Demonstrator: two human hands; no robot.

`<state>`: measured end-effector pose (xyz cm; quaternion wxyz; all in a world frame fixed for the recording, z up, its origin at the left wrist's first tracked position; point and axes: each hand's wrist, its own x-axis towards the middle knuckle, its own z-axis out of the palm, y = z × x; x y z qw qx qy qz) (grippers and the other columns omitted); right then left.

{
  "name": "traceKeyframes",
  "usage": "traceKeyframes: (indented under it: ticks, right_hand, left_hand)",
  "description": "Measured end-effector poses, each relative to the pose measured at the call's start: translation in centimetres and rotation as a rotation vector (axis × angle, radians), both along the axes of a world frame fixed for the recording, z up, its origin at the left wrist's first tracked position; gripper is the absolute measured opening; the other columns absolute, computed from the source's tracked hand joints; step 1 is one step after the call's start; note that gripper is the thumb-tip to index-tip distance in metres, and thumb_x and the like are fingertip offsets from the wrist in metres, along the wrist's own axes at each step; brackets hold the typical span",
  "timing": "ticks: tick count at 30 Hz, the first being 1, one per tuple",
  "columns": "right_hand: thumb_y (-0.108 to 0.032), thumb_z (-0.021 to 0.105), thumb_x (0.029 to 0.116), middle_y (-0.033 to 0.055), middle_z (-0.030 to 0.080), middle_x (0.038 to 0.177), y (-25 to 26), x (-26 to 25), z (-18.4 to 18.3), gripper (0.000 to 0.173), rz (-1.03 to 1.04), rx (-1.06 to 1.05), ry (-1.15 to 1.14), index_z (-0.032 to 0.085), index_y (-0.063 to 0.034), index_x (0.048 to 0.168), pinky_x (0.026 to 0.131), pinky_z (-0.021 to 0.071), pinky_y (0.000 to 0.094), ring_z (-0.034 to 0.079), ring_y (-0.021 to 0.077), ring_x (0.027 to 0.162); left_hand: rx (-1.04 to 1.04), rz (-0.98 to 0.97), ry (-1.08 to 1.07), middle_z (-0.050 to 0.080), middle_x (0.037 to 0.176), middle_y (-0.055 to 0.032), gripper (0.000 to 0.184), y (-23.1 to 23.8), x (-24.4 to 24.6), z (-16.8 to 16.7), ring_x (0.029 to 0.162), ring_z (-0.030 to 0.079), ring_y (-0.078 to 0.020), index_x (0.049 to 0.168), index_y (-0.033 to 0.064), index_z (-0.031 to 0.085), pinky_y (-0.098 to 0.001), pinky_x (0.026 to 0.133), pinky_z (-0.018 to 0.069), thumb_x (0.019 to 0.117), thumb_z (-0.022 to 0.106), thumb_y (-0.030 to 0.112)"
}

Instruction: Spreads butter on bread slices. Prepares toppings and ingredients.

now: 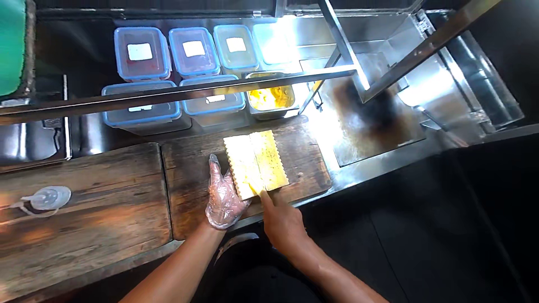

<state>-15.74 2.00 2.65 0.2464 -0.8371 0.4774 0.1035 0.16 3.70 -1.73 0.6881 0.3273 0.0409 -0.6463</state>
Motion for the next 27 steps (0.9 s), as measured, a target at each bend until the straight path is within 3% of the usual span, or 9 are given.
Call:
traceKeyframes:
  ticks: [4, 8, 12, 16, 18, 20, 22, 23, 27]
  right_hand:
    - [-0.03, 0.046, 0.1078, 0.0074, 0.073, 0.103, -0.8, -1.3, 2.4, 0.034, -0.212, 0.316, -0.202, 0.069, -0.0177, 0.13, 0.081, 0.0593, 0.0497, 0.072, 0.0237, 0.089]
    - [-0.02, 0.052, 0.1058, 0.0103, 0.07, 0.096, -4.4, 1.7, -0.2, 0.029, -0.087, 0.014, -0.322, 0.068, -0.0129, 0.129, 0.066, 0.0598, 0.049, 0.071, 0.0272, 0.08]
    - [-0.025, 0.047, 0.1082, 0.0079, 0.072, 0.098, -2.9, 0.8, 0.0, 0.032, -0.121, 0.383, -0.314, 0.066, -0.0136, 0.13, 0.08, 0.0591, 0.0446, 0.07, 0.0207, 0.086]
    - [-0.027, 0.049, 0.1092, 0.0028, 0.061, 0.077, -4.6, 0.5, 1.8, 0.031, -0.466, 0.785, -0.594, 0.065, -0.0093, 0.13, 0.052, 0.0436, 0.0277, 0.049, 0.01, 0.056]
    - [-0.028, 0.047, 0.1098, 0.0072, 0.065, 0.077, -7.8, 2.9, 0.6, 0.033, -0.376, 0.594, -0.627, 0.064, -0.0094, 0.132, 0.053, 0.048, 0.0326, 0.054, 0.015, 0.057]
    - [-0.026, 0.047, 0.1097, 0.0115, 0.072, 0.095, -10.5, 5.7, -1.8, 0.034, -0.203, 0.339, -0.477, 0.064, -0.0113, 0.135, 0.073, 0.0585, 0.0473, 0.069, 0.0242, 0.078]
    - [-0.025, 0.046, 0.1084, 0.0141, 0.072, 0.112, -10.2, 6.5, -2.2, 0.034, -0.046, 0.207, -0.302, 0.062, -0.0157, 0.137, 0.084, 0.0586, 0.0574, 0.072, 0.0322, 0.098]
    - [-0.024, 0.047, 0.108, 0.0145, 0.072, 0.112, -8.9, 6.0, -1.1, 0.034, -0.006, 0.205, -0.266, 0.062, -0.0162, 0.137, 0.082, 0.0586, 0.0585, 0.072, 0.0333, 0.098]
    - [-0.022, 0.051, 0.1078, 0.0083, 0.067, 0.079, -7.2, 3.0, 2.4, 0.029, -0.046, 0.375, -0.353, 0.069, -0.012, 0.127, 0.061, 0.056, 0.0463, 0.064, 0.0218, 0.064]
  left_hand:
    - [0.0, -0.034, -0.044, 0.07, 0.123, -0.0058, 0.085, 0.8, 0.2, -0.1, 0.108, 0.069, -0.0208, 0.136, 0.0246, 0.061, -0.0473, 0.083, 0.0602, 0.0938, 0.015, 0.083]
    - [0.009, -0.045, -0.057, 0.07, 0.121, -0.0056, 0.089, 0.5, 0.0, 0.2, 0.106, 0.07, -0.0191, 0.135, 0.0239, 0.06, -0.0441, 0.082, 0.0602, 0.0925, 0.012, 0.084]
    - [-0.018, -0.052, -0.049, 0.071, 0.12, -0.0062, 0.087, 0.1, 0.7, 0.1, 0.105, 0.07, -0.0203, 0.133, 0.024, 0.061, -0.0463, 0.081, 0.0605, 0.0933, 0.013, 0.084]
    - [0.035, -0.062, -0.135, 0.071, 0.118, -0.0035, 0.085, 0.4, 1.1, 0.9, 0.102, 0.07, -0.0172, 0.134, 0.0254, 0.062, -0.0427, 0.079, 0.0607, 0.0953, 0.009, 0.081]
    - [0.026, -0.036, -0.144, 0.069, 0.126, -0.0068, 0.089, -0.7, 1.8, 0.5, 0.111, 0.068, -0.0223, 0.141, 0.0241, 0.057, -0.0498, 0.087, 0.0594, 0.0941, 0.009, 0.082]
    - [0.023, -0.028, -0.143, 0.069, 0.125, -0.008, 0.092, -1.5, 2.1, 0.5, 0.11, 0.069, -0.0231, 0.14, 0.0226, 0.057, -0.0506, 0.086, 0.0597, 0.0928, 0.007, 0.084]
    - [0.038, -0.02, -0.157, 0.07, 0.122, -0.0072, 0.092, -2.0, 2.2, 0.7, 0.108, 0.069, -0.0212, 0.138, 0.0214, 0.059, -0.0484, 0.085, 0.0603, 0.0933, 0.008, 0.083]
    - [0.045, -0.007, -0.165, 0.071, 0.121, -0.0063, 0.09, -2.1, 2.3, 0.6, 0.108, 0.069, -0.0197, 0.137, 0.0207, 0.06, -0.0463, 0.086, 0.0603, 0.0946, 0.008, 0.081]
    - [0.032, 0.001, -0.162, 0.071, 0.121, -0.0034, 0.085, -2.0, 2.8, 0.7, 0.11, 0.068, -0.0164, 0.136, 0.0218, 0.06, -0.0424, 0.09, 0.0595, 0.0978, 0.007, 0.077]
